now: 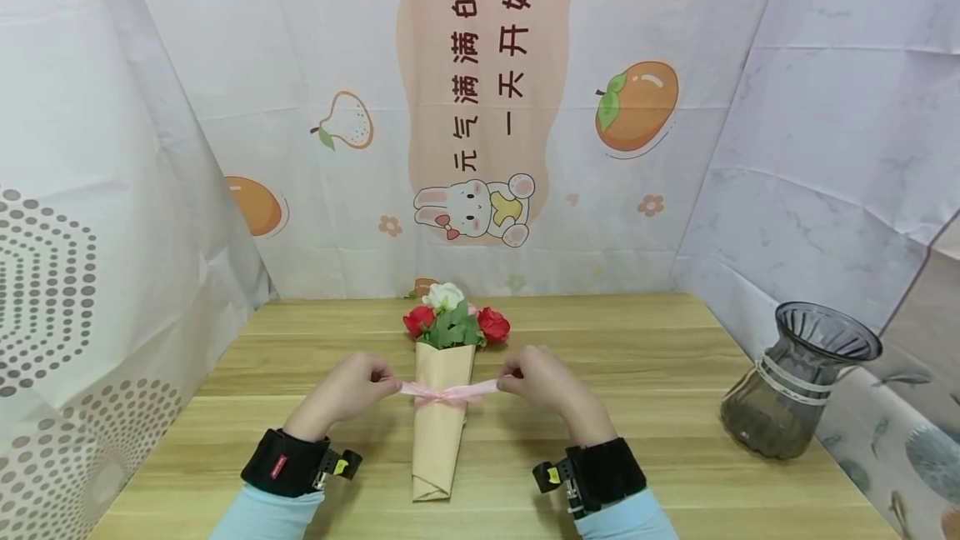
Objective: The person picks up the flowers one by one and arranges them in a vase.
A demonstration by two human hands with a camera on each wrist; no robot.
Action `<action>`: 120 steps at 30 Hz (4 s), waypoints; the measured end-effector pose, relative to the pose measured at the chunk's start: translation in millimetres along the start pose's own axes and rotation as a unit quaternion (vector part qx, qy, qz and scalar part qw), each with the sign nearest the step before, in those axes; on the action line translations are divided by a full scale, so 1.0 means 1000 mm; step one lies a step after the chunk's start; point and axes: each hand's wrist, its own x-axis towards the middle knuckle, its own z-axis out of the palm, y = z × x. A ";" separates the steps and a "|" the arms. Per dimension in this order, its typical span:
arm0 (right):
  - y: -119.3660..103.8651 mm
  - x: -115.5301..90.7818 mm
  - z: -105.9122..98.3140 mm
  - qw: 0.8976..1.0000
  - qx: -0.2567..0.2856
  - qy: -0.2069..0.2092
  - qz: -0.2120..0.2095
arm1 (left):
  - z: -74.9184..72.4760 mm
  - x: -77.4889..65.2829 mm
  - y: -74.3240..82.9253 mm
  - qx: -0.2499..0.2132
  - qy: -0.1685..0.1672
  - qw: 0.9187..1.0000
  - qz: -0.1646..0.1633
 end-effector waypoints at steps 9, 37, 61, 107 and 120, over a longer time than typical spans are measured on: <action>0.002 -0.001 -0.001 1.000 0.000 0.004 0.006 | -0.002 -0.001 0.000 -0.007 0.001 1.000 0.001; 0.013 -0.005 -0.012 1.000 0.003 0.004 0.024 | -0.010 -0.005 -0.001 -0.036 0.002 0.999 0.008; 0.018 -0.009 -0.017 0.999 -0.004 0.007 0.038 | -0.020 -0.007 0.001 -0.071 -0.002 0.997 0.006; 0.029 -0.019 -0.033 0.997 -0.021 0.023 0.069 | -0.047 -0.013 -0.022 -0.106 0.034 0.992 -0.055; 0.037 -0.026 -0.040 0.997 -0.005 0.030 0.068 | -0.060 -0.020 -0.037 -0.120 0.059 0.989 -0.066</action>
